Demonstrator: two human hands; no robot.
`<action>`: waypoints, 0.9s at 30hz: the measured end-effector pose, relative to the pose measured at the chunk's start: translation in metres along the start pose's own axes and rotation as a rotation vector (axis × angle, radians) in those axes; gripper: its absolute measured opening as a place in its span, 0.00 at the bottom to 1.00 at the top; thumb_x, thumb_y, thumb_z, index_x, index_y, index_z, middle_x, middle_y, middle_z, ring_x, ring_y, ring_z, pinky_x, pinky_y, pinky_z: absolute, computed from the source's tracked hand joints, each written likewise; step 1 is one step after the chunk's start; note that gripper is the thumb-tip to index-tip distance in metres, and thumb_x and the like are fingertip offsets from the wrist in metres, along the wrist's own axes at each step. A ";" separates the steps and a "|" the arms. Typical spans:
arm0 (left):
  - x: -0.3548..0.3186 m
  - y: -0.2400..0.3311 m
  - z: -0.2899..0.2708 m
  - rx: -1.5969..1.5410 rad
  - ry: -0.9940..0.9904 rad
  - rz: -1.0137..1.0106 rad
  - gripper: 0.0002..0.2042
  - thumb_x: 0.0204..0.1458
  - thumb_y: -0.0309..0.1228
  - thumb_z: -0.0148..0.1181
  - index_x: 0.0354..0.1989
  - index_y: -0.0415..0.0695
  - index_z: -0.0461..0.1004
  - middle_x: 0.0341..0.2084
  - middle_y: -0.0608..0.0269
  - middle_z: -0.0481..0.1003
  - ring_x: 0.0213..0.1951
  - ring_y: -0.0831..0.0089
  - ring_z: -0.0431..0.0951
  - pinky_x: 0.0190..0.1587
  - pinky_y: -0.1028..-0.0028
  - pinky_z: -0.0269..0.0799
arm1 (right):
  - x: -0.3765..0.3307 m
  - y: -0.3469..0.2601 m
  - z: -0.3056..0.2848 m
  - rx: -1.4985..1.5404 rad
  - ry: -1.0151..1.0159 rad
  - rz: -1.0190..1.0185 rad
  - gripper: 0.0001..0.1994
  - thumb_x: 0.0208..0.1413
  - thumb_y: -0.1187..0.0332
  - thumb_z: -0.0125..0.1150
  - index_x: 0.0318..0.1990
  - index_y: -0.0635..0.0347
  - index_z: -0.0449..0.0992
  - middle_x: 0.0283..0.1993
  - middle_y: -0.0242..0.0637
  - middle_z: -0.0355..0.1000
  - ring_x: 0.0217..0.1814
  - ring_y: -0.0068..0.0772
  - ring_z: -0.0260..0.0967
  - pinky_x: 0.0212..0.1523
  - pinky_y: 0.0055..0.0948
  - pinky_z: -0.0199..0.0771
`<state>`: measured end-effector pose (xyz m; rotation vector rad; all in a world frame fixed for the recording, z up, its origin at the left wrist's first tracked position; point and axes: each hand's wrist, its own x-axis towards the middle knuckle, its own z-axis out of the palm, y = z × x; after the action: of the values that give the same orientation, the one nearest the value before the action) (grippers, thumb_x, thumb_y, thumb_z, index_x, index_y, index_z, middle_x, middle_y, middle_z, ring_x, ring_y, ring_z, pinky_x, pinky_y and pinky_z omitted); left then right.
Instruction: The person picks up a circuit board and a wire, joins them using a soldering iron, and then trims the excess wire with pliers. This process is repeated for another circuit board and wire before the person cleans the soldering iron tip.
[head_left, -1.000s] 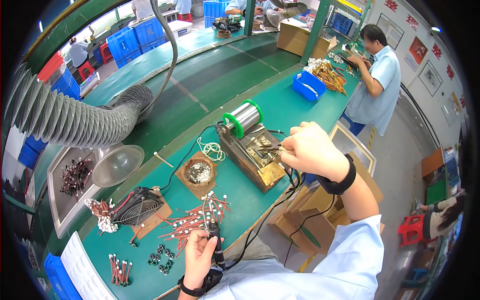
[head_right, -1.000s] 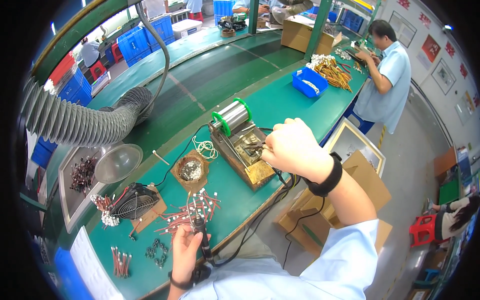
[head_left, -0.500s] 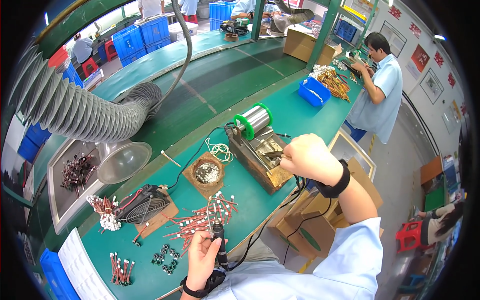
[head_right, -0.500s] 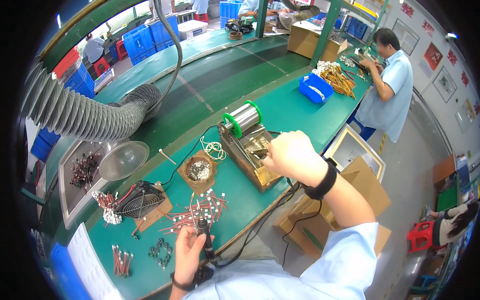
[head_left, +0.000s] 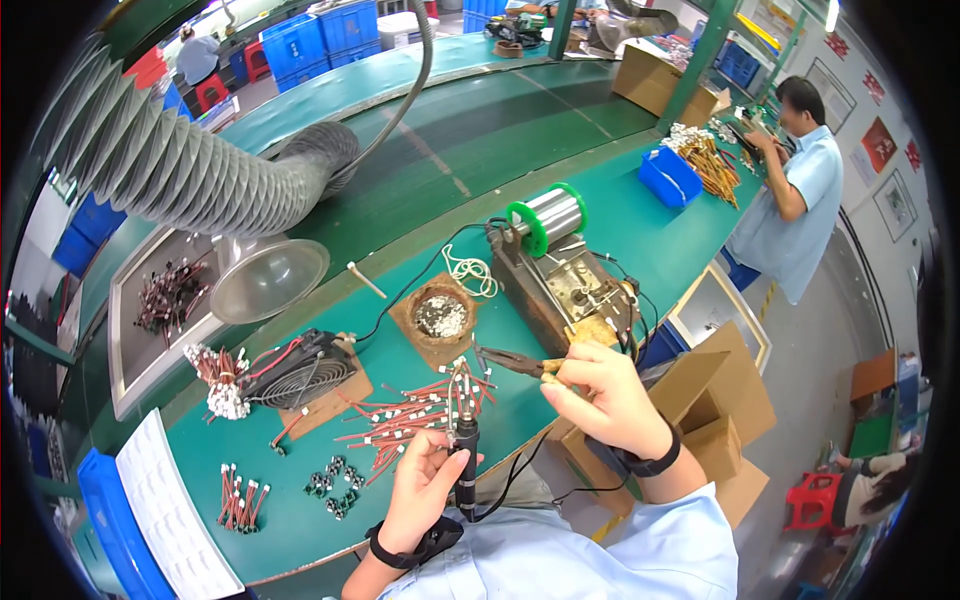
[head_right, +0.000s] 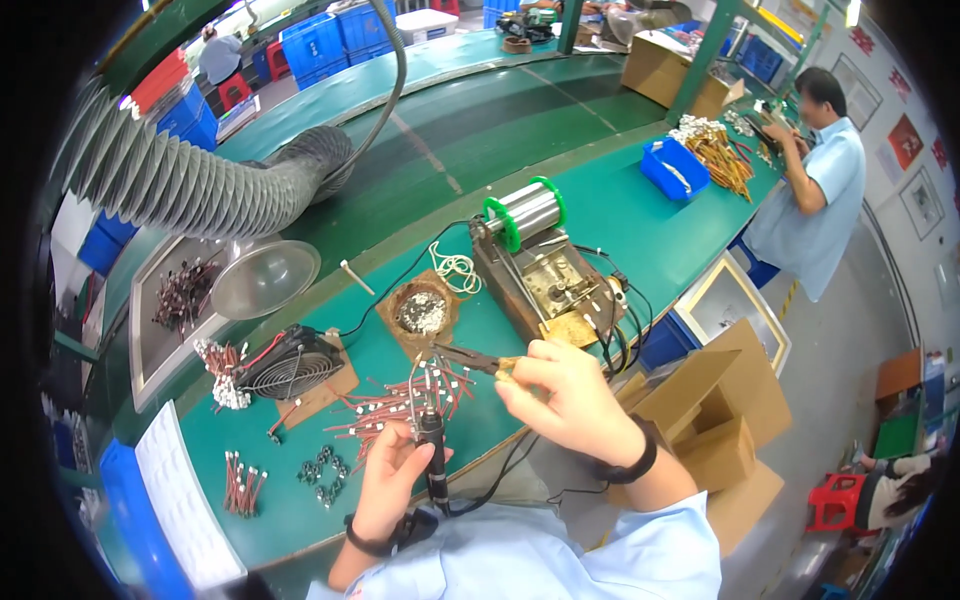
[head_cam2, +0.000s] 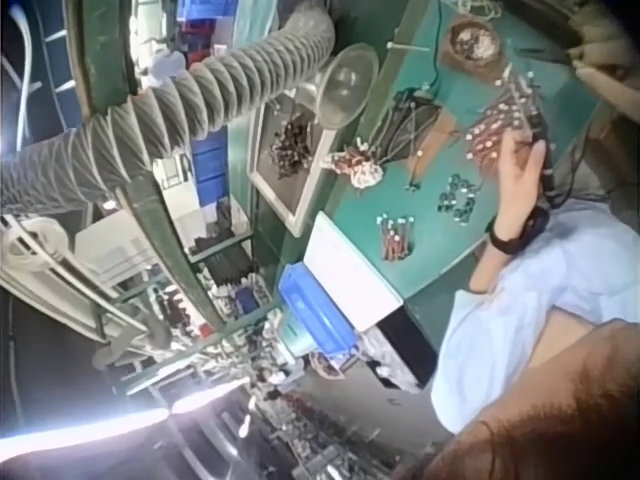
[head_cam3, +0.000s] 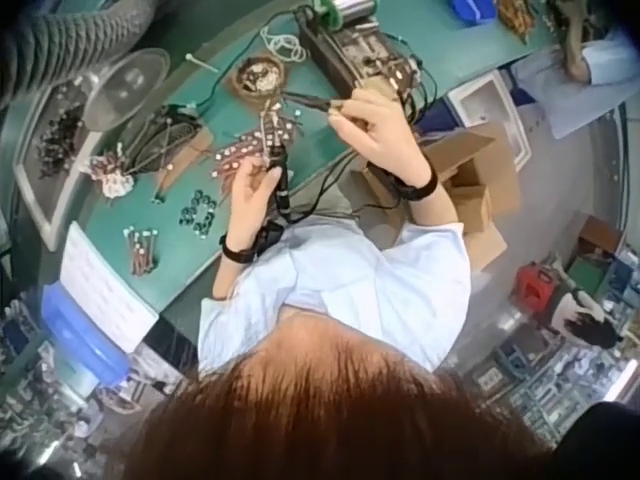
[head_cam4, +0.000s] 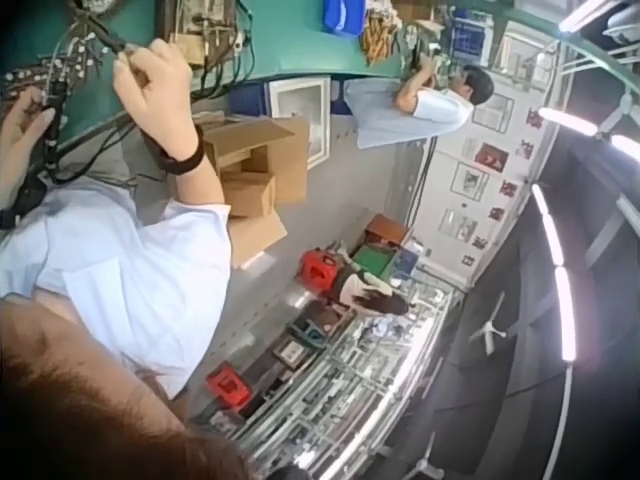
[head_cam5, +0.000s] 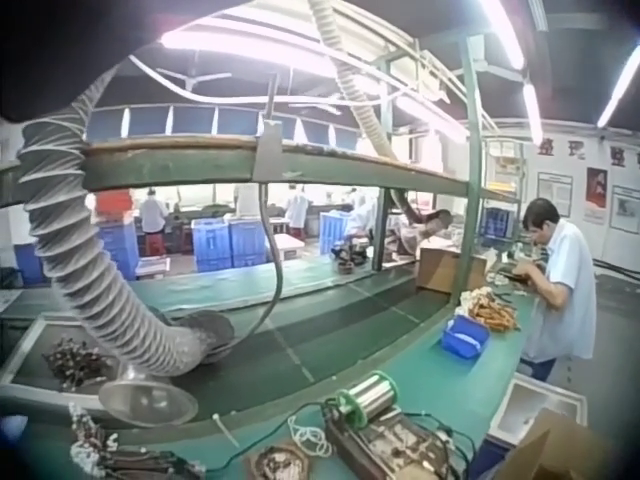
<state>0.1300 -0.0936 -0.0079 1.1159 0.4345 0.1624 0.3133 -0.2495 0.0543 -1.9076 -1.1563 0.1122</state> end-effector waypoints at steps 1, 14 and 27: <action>0.000 0.000 0.000 -0.007 -0.001 -0.003 0.06 0.57 0.20 0.52 0.40 0.38 0.62 0.39 0.58 0.74 0.41 0.72 0.77 0.43 0.76 0.71 | -0.001 0.000 0.006 0.010 -0.010 -0.004 0.09 0.48 0.71 0.62 0.21 0.64 0.69 0.21 0.36 0.58 0.22 0.30 0.57 0.23 0.28 0.55; -0.006 0.002 -0.002 -0.019 0.018 0.008 0.06 0.57 0.21 0.51 0.40 0.38 0.62 0.39 0.58 0.74 0.42 0.72 0.77 0.44 0.75 0.71 | -0.005 0.004 0.036 0.076 0.064 -0.031 0.09 0.47 0.73 0.62 0.21 0.64 0.68 0.21 0.34 0.56 0.23 0.29 0.54 0.24 0.27 0.53; -0.007 -0.001 -0.003 0.042 0.017 0.052 0.07 0.57 0.20 0.52 0.40 0.38 0.62 0.39 0.58 0.74 0.41 0.72 0.77 0.44 0.75 0.71 | 0.003 0.000 0.013 0.267 -0.129 0.226 0.12 0.50 0.72 0.61 0.20 0.64 0.67 0.21 0.32 0.56 0.24 0.26 0.55 0.25 0.26 0.54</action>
<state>0.1225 -0.0936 -0.0081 1.1685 0.4261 0.2095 0.3088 -0.2387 0.0477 -1.8038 -0.9517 0.4947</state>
